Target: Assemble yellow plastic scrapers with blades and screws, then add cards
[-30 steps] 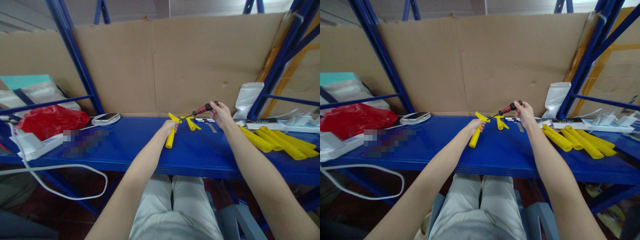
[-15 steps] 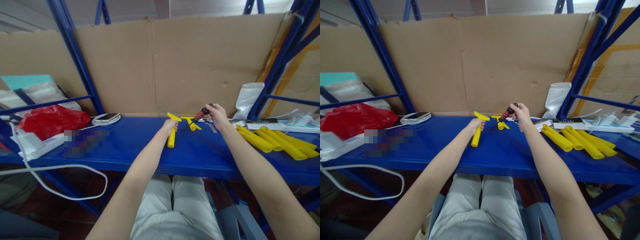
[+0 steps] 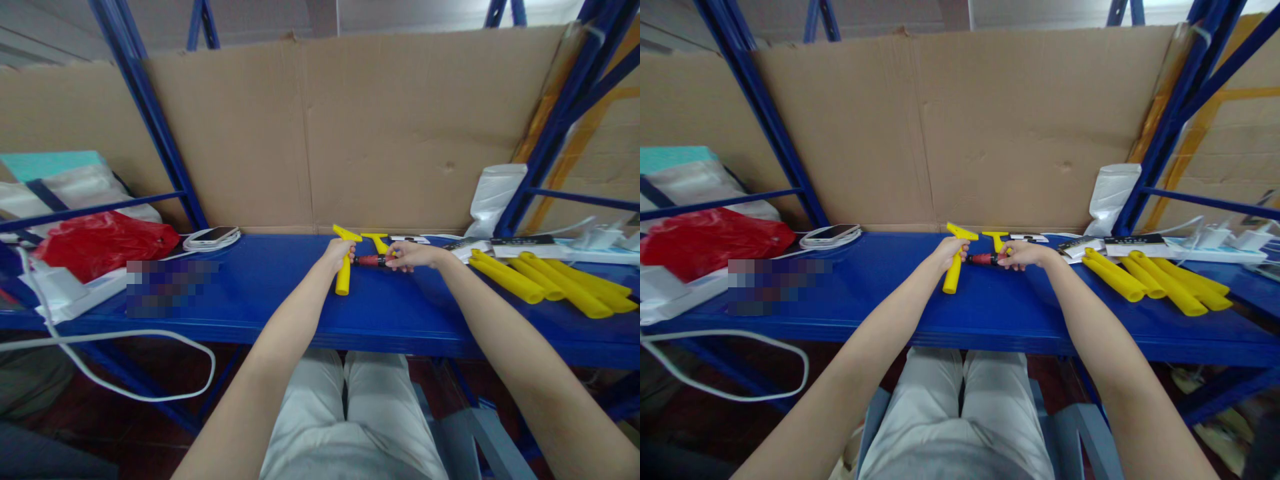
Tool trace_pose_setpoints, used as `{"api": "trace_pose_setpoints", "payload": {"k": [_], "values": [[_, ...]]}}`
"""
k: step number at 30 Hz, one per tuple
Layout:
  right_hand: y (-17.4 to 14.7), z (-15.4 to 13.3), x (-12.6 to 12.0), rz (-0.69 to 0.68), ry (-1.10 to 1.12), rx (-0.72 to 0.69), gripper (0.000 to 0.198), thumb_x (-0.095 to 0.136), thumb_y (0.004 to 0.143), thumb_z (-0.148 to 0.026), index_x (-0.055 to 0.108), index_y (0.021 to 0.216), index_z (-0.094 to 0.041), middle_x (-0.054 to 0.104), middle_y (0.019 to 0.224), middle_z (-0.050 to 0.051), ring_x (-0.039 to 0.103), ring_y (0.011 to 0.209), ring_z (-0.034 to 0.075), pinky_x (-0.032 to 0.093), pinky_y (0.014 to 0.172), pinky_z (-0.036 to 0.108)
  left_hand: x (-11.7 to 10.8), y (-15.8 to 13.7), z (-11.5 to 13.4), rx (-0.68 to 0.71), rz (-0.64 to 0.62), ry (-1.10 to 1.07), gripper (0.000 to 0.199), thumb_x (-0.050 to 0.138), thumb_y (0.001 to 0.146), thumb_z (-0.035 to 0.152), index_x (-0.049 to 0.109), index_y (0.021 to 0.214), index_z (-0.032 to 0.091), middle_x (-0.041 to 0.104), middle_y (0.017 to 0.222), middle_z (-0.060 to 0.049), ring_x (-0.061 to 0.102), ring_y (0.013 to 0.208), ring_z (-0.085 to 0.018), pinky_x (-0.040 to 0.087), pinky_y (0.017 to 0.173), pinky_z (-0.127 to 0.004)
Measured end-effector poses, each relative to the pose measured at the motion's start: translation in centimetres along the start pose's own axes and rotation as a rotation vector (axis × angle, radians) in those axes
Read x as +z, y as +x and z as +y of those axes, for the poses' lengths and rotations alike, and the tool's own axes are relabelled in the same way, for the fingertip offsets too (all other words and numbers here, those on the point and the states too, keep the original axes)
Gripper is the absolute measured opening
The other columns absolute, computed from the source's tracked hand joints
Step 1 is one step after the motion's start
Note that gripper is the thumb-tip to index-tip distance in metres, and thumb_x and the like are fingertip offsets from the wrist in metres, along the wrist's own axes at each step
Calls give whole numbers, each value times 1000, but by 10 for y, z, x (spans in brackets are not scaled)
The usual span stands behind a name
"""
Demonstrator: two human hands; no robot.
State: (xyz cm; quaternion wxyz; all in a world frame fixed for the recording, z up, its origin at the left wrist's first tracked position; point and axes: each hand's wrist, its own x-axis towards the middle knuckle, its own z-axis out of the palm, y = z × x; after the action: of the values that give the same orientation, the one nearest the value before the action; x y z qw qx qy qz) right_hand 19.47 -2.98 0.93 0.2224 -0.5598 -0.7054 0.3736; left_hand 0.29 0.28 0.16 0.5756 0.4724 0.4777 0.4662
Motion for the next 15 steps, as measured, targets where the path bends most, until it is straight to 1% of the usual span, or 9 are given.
{"api": "trace_pose_setpoints", "payload": {"k": [3, 5, 6, 8, 10, 12, 14, 15], "values": [[4, -3, 10, -37, -93, -43, 28, 70, 68, -33, 54, 84, -18, 60, 63, -2, 49, 47, 6, 38, 43, 18, 1, -1, 0, 7, 7, -9, 21, 45, 80, 1, 43, 66, 16, 39, 42, 8, 31, 31, -3, 24, 39, -18], [9, -4, 13, -16, -139, -80, 23, 64, 73, -34, 56, 86, -17, 61, 66, 0, 51, 50, 8, 40, 46, 20, 1, 0, -1, 13, 9, -13, 21, 45, 80, 1, 43, 66, 16, 40, 42, 7, 32, 31, -4, 25, 39, -19], [12, -4, 13, 18, -172, -100, 20, 62, 76, -33, 57, 86, -17, 61, 67, 1, 52, 52, 9, 42, 48, 21, 0, 0, -1, 13, 6, -14, 20, 45, 79, 1, 43, 66, 16, 40, 43, 7, 31, 31, -4, 25, 39, -19], [17, -1, 9, 165, -275, -141, 14, 57, 78, -29, 59, 83, -16, 64, 73, 3, 57, 60, 11, 46, 56, 23, 0, 2, -1, 12, -1, -18, 20, 45, 80, 1, 44, 67, 16, 39, 43, 8, 31, 31, -4, 25, 39, -19], [20, 4, -2, 399, -419, -173, 11, 52, 80, -21, 61, 83, -16, 66, 82, 6, 60, 74, 15, 48, 69, 26, 0, 3, -2, 7, -5, -23, 20, 45, 80, 1, 44, 67, 16, 39, 43, 8, 31, 31, -3, 25, 39, -19], [20, 13, -15, 582, -534, -153, 20, 47, 82, -18, 63, 93, -16, 67, 95, 9, 61, 90, 19, 47, 81, 30, 0, 4, -2, 5, -2, -25, 19, 45, 79, 1, 44, 67, 16, 40, 43, 7, 32, 32, -3, 25, 39, -19], [19, 25, -28, 719, -627, -54, 33, 41, 83, -12, 59, 110, -12, 64, 108, 14, 58, 103, 24, 44, 90, 34, 0, 4, -3, 8, 5, -27, 18, 47, 78, 1, 45, 68, 15, 40, 43, 7, 32, 32, -3, 25, 40, -18], [19, 31, -33, 740, -661, 2, 41, 40, 82, -10, 53, 121, -11, 61, 115, 16, 55, 109, 26, 43, 92, 37, 0, 5, -3, 9, 8, -27, 17, 48, 78, 1, 46, 68, 15, 40, 43, 7, 31, 32, -3, 25, 39, -18]]}}
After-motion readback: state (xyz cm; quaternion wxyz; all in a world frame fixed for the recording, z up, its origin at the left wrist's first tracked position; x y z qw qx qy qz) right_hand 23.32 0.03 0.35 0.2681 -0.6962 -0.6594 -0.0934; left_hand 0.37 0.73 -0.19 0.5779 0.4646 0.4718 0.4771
